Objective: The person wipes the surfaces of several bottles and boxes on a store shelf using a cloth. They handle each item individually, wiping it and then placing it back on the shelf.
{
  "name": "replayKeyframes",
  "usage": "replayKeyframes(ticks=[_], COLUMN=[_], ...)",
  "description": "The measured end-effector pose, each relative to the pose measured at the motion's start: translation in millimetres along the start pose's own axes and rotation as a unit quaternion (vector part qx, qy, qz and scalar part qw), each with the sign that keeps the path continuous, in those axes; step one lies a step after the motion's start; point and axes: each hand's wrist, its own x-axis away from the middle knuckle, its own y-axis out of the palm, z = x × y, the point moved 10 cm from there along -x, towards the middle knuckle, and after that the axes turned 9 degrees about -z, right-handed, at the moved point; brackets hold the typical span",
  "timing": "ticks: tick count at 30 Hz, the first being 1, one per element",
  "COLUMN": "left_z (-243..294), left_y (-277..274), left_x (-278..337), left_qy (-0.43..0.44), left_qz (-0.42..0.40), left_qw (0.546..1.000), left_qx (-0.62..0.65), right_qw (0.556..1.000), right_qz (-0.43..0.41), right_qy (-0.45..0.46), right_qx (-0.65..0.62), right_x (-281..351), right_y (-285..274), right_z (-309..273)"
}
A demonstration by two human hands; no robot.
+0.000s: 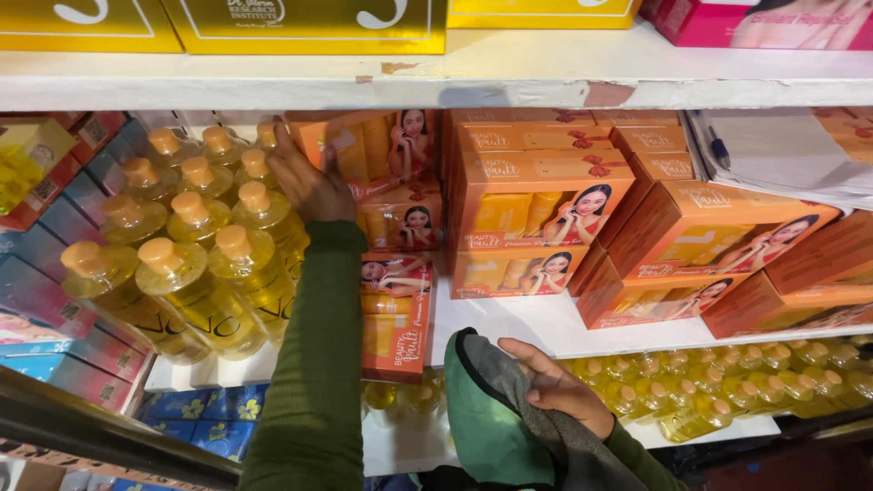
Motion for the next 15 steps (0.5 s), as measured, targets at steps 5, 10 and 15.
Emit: replayKeyframes(ticks=[5, 10, 15], left_z=[-19, -16, -20], left_y=[21, 34, 50], left_x=[0, -21, -43], left_qy=[-0.021, 0.072, -0.071], left_qz=[-0.077, -0.096, -0.146], left_qw=[0.997, 0.985, 0.984], left_qx=[-0.018, -0.125, -0.081], right_qw=[0.999, 0.999, 0.995], right_qz=[-0.034, -0.038, -0.028], right_qy=[-0.008, -0.002, 0.001], right_qx=[0.041, 0.002, 0.091], right_x=[-4, -8, -3], right_y=[-20, -12, -25], right_z=[3, 3, 3])
